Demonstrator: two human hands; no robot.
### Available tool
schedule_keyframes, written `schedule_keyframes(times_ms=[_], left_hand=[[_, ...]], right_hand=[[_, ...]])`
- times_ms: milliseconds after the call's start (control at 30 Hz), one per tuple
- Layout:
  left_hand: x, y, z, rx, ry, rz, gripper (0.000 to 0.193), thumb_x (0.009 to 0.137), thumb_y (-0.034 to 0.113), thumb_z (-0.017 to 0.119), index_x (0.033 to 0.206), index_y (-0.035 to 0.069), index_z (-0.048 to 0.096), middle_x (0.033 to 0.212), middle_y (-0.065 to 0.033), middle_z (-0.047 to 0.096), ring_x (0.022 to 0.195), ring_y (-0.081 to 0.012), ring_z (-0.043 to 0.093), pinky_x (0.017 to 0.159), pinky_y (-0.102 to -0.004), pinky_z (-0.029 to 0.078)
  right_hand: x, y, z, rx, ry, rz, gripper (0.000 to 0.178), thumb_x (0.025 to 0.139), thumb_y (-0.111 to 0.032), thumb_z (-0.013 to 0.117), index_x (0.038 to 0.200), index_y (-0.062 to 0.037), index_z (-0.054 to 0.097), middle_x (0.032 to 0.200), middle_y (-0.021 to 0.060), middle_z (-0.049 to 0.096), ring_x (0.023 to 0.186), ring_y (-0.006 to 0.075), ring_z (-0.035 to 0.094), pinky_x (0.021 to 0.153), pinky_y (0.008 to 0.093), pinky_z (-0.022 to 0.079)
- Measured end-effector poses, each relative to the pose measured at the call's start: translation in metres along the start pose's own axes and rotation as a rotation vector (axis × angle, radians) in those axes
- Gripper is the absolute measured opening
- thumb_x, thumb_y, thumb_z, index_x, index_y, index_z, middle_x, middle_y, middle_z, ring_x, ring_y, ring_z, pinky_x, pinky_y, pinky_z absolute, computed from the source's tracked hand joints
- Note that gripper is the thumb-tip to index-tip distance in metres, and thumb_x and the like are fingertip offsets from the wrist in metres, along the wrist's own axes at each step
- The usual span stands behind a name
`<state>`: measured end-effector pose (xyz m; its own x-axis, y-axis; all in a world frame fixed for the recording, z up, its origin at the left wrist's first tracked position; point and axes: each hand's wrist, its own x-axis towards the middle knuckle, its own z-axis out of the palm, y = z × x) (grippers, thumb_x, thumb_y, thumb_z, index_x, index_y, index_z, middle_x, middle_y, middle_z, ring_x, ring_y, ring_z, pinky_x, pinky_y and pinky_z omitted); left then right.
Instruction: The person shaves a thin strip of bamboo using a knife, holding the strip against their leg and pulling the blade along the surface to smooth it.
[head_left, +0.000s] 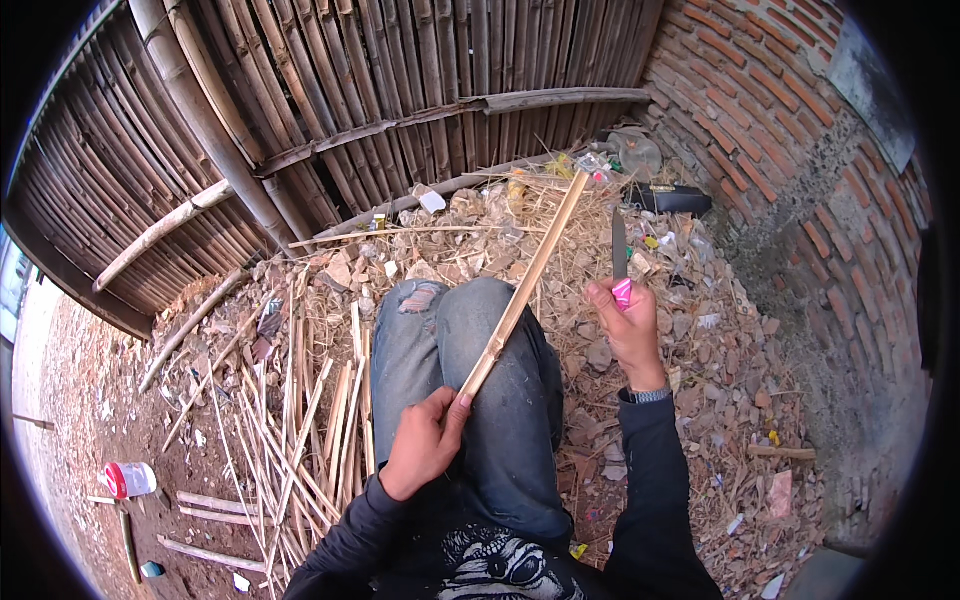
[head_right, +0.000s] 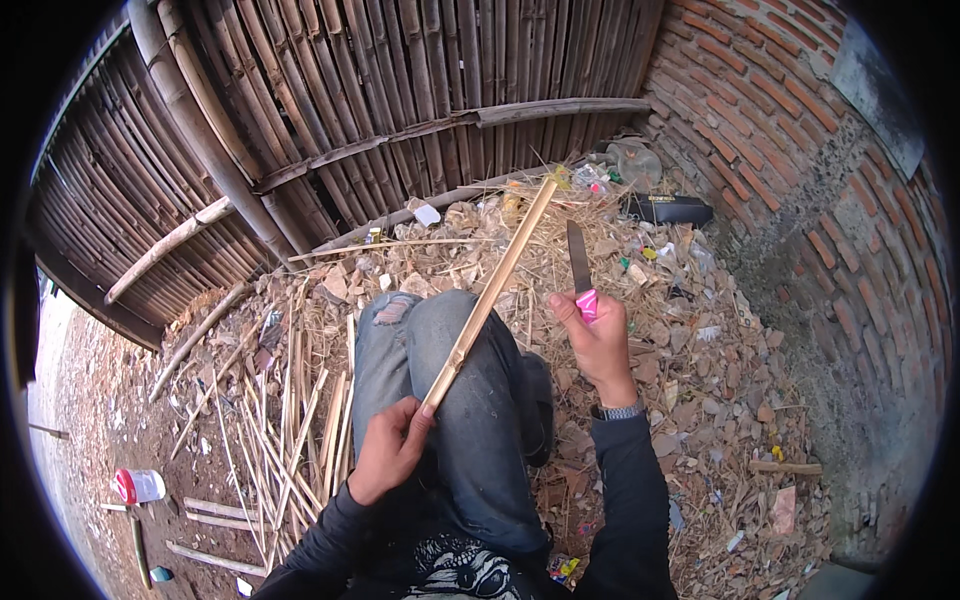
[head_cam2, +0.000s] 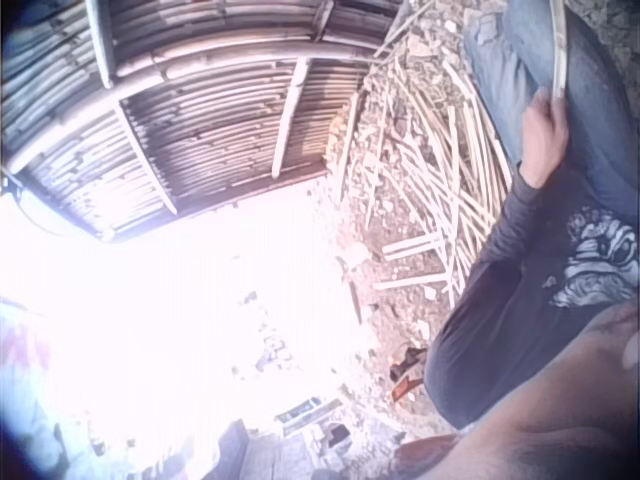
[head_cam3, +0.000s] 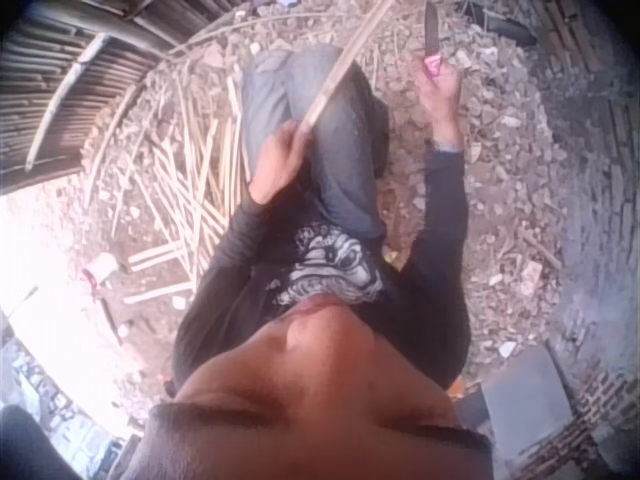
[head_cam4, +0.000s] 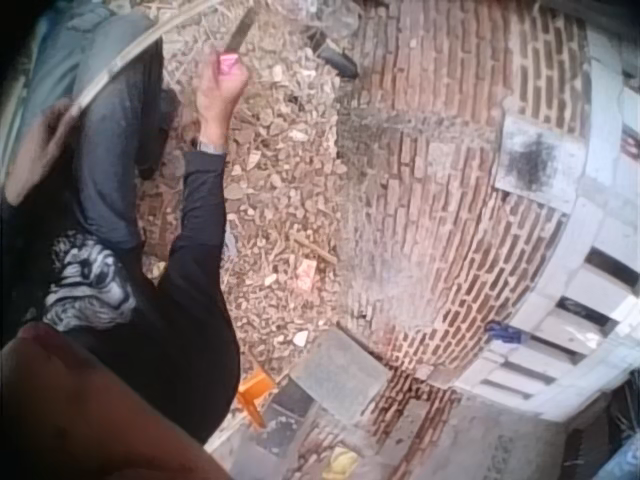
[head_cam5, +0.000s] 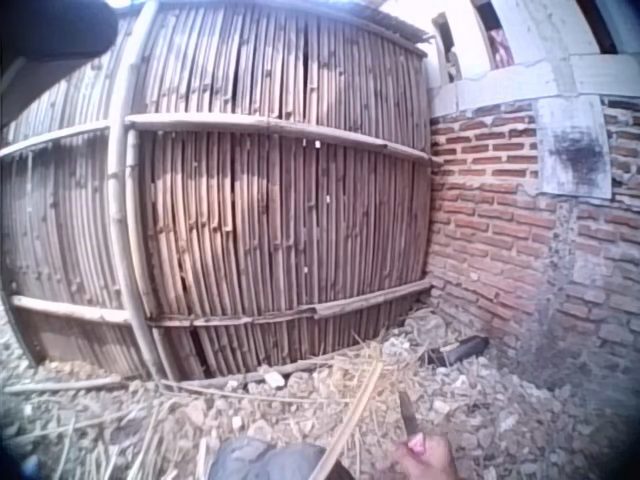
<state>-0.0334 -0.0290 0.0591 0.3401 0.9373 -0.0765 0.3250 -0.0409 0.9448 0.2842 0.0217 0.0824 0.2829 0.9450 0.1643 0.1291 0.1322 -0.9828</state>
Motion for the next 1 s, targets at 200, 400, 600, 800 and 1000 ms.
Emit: schedule_keyframes(times_ms=[200, 400, 600, 800, 1000], left_hand=[[-0.004, 0.027, -0.009, 0.498, 0.099, 0.142, 0.029, 0.1, 0.027, 0.072, 0.089, 0.001, 0.068, 0.067, -0.0151, 0.061, 0.057, -0.0309, 0.062, 0.057, -0.042, 0.048], [-0.002, 0.081, -0.046, 0.251, 0.308, 0.561, 0.036, 0.083, 0.019, 0.09, 0.107, 0.001, 0.071, 0.101, -0.0119, 0.071, 0.085, -0.0247, 0.069, 0.073, -0.035, 0.056], [-0.038, 0.165, -0.102, -0.252, 0.395, 0.979, 0.067, 0.076, 0.053, 0.094, 0.102, 0.012, 0.048, 0.09, -0.0009, 0.047, 0.081, -0.0158, 0.055, 0.073, -0.0272, 0.043], [-0.089, 0.17, -0.127, -0.527, 1.057, 0.925, 0.069, 0.106, 0.034, 0.063, 0.153, -0.004, 0.032, 0.156, -0.0198, 0.041, 0.134, -0.0289, 0.048, 0.115, -0.0431, 0.038], [-0.08, 0.192, -0.105, -0.546, 0.991, 1.079, 0.051, 0.113, 0.025, 0.044, 0.153, -0.004, 0.032, 0.155, -0.0173, 0.041, 0.144, -0.0288, 0.04, 0.124, -0.049, 0.029]], right_hand=[[0.003, 0.013, 0.028, -0.06, 0.018, -0.086, 0.039, 0.094, -0.028, 0.085, 0.115, 0.0015, 0.072, 0.065, -0.0093, 0.048, 0.061, 0.0014, 0.042, 0.057, 0.0225, 0.034], [0.005, 0.018, 0.072, -0.105, -0.072, -0.168, 0.034, 0.09, -0.029, 0.086, 0.103, 0.0, 0.073, 0.063, -0.0067, 0.046, 0.059, 0.0045, 0.041, 0.054, 0.0272, 0.034], [0.003, 0.012, 0.087, -0.097, -0.008, -0.186, 0.031, 0.09, -0.024, 0.085, 0.102, 0.0017, 0.074, 0.064, -0.0065, 0.049, 0.06, 0.0045, 0.043, 0.055, 0.0276, 0.038], [-0.001, 0.017, 0.088, -0.004, 0.026, -0.09, 0.033, 0.09, -0.022, 0.085, 0.106, 0.0047, 0.073, 0.067, -0.0084, 0.05, 0.06, 0.0022, 0.043, 0.056, 0.0244, 0.037], [0.0, 0.016, 0.087, -0.014, 0.014, -0.107, 0.033, 0.091, -0.023, 0.085, 0.106, 0.0042, 0.073, 0.068, -0.0085, 0.05, 0.061, 0.0018, 0.043, 0.056, 0.024, 0.036]])
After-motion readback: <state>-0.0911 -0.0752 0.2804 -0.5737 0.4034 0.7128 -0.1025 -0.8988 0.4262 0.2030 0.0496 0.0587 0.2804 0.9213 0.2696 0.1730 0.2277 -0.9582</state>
